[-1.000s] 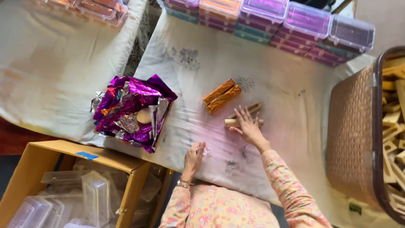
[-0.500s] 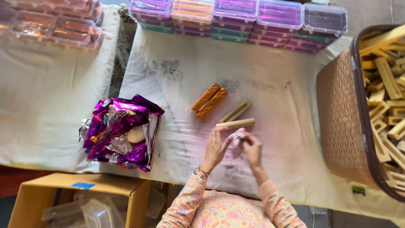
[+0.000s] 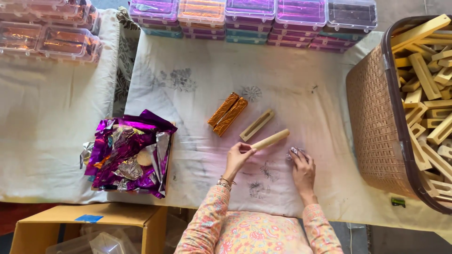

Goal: The person picks up rectangular wooden pieces from a large basket and wipes them with a small cloth. They handle the wood pieces one by one, cleaning the surfaces before placing them on the table.

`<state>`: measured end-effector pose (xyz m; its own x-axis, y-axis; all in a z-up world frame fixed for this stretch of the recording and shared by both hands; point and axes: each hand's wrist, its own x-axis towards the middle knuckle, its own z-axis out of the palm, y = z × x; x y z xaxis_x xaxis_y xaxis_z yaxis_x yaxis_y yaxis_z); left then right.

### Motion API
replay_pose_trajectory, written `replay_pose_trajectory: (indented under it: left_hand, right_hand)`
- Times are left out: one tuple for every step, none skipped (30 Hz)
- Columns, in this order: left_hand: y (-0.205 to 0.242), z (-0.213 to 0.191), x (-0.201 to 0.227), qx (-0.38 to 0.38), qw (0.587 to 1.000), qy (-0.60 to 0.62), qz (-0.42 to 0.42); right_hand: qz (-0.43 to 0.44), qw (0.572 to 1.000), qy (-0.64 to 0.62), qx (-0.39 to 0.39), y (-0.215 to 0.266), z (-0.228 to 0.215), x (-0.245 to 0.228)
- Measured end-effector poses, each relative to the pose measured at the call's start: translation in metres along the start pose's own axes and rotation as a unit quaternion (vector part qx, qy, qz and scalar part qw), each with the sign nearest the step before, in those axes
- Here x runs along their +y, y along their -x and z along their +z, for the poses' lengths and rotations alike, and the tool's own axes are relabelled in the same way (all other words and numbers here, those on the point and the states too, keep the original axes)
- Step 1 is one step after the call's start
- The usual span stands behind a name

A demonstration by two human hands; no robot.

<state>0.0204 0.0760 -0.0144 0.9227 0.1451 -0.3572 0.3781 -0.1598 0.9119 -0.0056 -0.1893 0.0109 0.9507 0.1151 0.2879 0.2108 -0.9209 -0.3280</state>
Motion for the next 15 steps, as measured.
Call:
replay_pose_trajectory:
  left_hand:
    - [-0.007,0.007,-0.013,-0.001,1.0,0.001,0.0]
    - [-0.012,0.014,-0.028,-0.02,0.997,0.071,-0.036]
    - [-0.018,0.022,-0.042,-0.039,0.987,0.14,-0.073]
    - [-0.019,0.02,-0.042,-0.041,0.986,0.141,-0.073]
    - [-0.02,0.018,-0.042,-0.047,0.978,0.179,-0.1]
    - [-0.022,0.015,-0.042,-0.052,0.967,0.217,-0.127]
    - [-0.027,0.016,-0.05,-0.053,0.967,0.217,-0.126]
    - [-0.03,0.016,-0.059,-0.074,0.958,0.252,-0.118]
    - [-0.032,0.017,-0.069,-0.095,0.947,0.286,-0.109]
    - [-0.036,0.017,-0.073,-0.095,0.948,0.285,-0.108]
    - [-0.039,0.017,-0.077,-0.093,0.944,0.292,-0.122]
    - [-0.04,0.016,-0.082,-0.091,0.94,0.297,-0.139]
    - [-0.038,0.015,-0.077,-0.091,0.941,0.295,-0.141]
    - [-0.037,0.015,-0.072,-0.091,0.943,0.284,-0.149]
    - [-0.036,0.014,-0.066,-0.091,0.945,0.273,-0.157]
  right_hand:
    - [0.0,1.0,0.001,0.0,-0.006,-0.001,0.001]
    - [0.03,0.999,-0.031,-0.01,-0.01,-0.003,0.002]
    - [0.061,0.996,-0.062,-0.021,-0.015,-0.004,0.003]
    - [0.061,0.996,-0.061,-0.021,-0.021,-0.002,-0.008]
    - [0.094,0.991,-0.098,0.002,-0.028,0.0,-0.018]
    - [0.126,0.982,-0.136,0.026,-0.035,0.002,-0.029]
    - [0.127,0.982,-0.136,0.026,-0.036,0.008,-0.042]
    - [0.034,0.987,-0.153,0.048,-0.035,0.013,-0.057]
    - [-0.06,0.982,-0.169,0.068,-0.034,0.019,-0.071]
    - [-0.06,0.981,-0.169,0.069,-0.034,0.022,-0.08]
    - [-0.108,0.983,-0.148,0.024,-0.035,0.026,-0.089]
    - [-0.154,0.98,-0.126,-0.023,-0.033,0.029,-0.099]
    - [-0.152,0.98,-0.128,-0.023,-0.038,0.029,-0.096]
    - [-0.126,0.985,-0.116,-0.023,-0.044,0.029,-0.092]
    - [-0.1,0.989,-0.104,-0.023,-0.05,0.029,-0.088]
